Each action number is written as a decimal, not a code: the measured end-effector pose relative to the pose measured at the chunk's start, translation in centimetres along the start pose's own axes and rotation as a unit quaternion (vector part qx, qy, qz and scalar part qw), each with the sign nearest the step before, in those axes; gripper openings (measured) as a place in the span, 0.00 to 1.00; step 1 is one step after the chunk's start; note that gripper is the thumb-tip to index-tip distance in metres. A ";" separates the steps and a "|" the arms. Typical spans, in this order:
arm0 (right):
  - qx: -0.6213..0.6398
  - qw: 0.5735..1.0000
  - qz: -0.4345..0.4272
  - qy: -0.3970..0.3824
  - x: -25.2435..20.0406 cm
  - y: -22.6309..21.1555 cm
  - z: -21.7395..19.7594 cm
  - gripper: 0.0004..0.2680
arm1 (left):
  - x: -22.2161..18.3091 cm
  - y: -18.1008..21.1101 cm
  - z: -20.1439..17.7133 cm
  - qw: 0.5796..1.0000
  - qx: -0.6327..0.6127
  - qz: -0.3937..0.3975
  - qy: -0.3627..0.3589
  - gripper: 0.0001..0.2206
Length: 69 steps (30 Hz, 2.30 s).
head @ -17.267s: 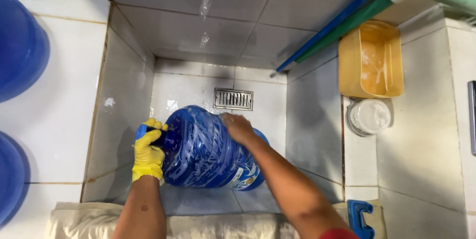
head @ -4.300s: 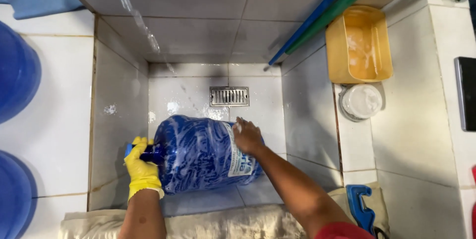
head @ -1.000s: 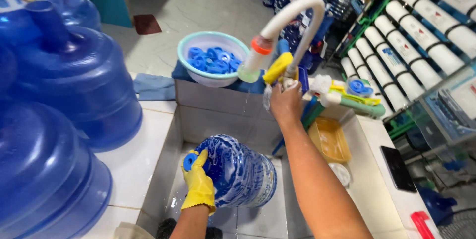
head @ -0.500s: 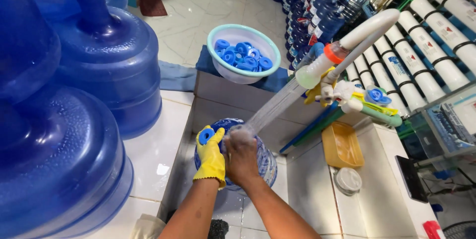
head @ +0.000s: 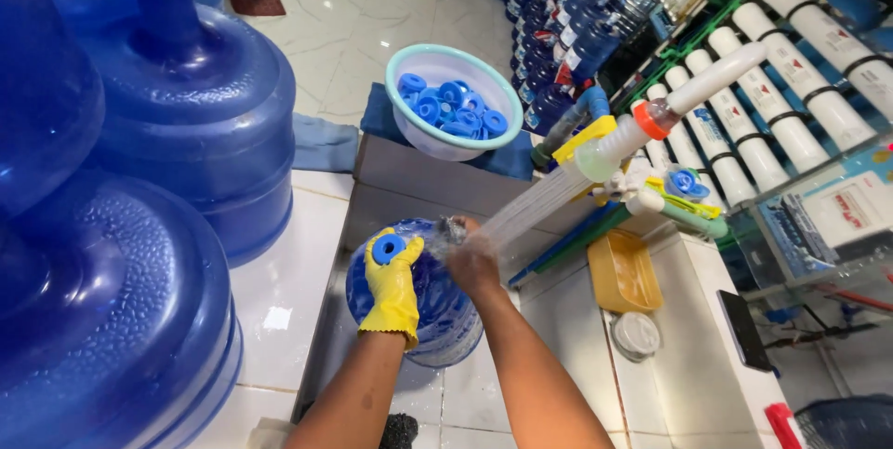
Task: Washing and rinsing large blue plastic water jugs in a production facility.
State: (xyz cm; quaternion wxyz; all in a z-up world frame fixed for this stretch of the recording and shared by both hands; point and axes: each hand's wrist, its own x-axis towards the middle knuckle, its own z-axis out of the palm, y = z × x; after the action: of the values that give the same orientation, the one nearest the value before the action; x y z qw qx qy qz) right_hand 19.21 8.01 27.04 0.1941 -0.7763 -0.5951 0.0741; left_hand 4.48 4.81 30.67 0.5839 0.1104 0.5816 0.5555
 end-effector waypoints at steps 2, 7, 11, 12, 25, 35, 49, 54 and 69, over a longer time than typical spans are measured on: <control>0.025 0.995 0.071 -0.072 -0.9 -1.1 -1.6 0.12 | 0.3 -0.7 0.1 1.000 0.004 -0.004 0.002 0.28; 0.373 0.884 0.275 -0.066 -2.5 -0.1 -2.2 0.05 | 0.8 -0.1 0.1 0.997 -0.051 -0.052 0.000 0.27; 0.527 0.833 0.155 -0.068 -7.0 -1.4 -8.8 0.20 | 2.0 -0.8 0.5 0.995 -0.089 -0.035 0.005 0.27; 0.551 0.818 0.158 -0.054 -8.0 -0.2 -9.3 0.16 | 2.2 -1.5 0.1 0.995 -0.099 -0.032 0.003 0.27; 0.028 0.927 0.239 -0.288 -17.6 25.4 10.2 0.13 | 5.3 -8.2 -0.5 0.989 -0.124 0.055 -0.051 0.26; -0.123 0.966 0.221 0.059 -23.9 39.5 -6.8 0.19 | 6.8 -11.3 -2.9 0.992 -0.061 0.073 -0.087 0.27; 0.374 0.914 -0.158 -0.028 -9.9 11.4 -2.1 0.12 | 0.8 -10.8 0.3 0.981 -0.178 0.080 -0.008 0.24; 0.692 0.712 0.069 -0.092 -1.0 2.7 4.3 0.09 | -0.4 -9.2 -1.1 0.986 -0.146 0.078 -0.025 0.27; 0.032 0.973 0.003 0.229 1.4 7.6 -20.8 0.21 | -5.1 -9.0 -3.6 0.970 -0.040 0.162 -0.176 0.32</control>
State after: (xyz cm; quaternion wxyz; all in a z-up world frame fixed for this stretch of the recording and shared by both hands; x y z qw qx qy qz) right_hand 33.58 3.27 43.26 0.3497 -0.7676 -0.5302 -0.0860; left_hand 7.78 -4.20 25.46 0.5833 0.2755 0.4215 0.6373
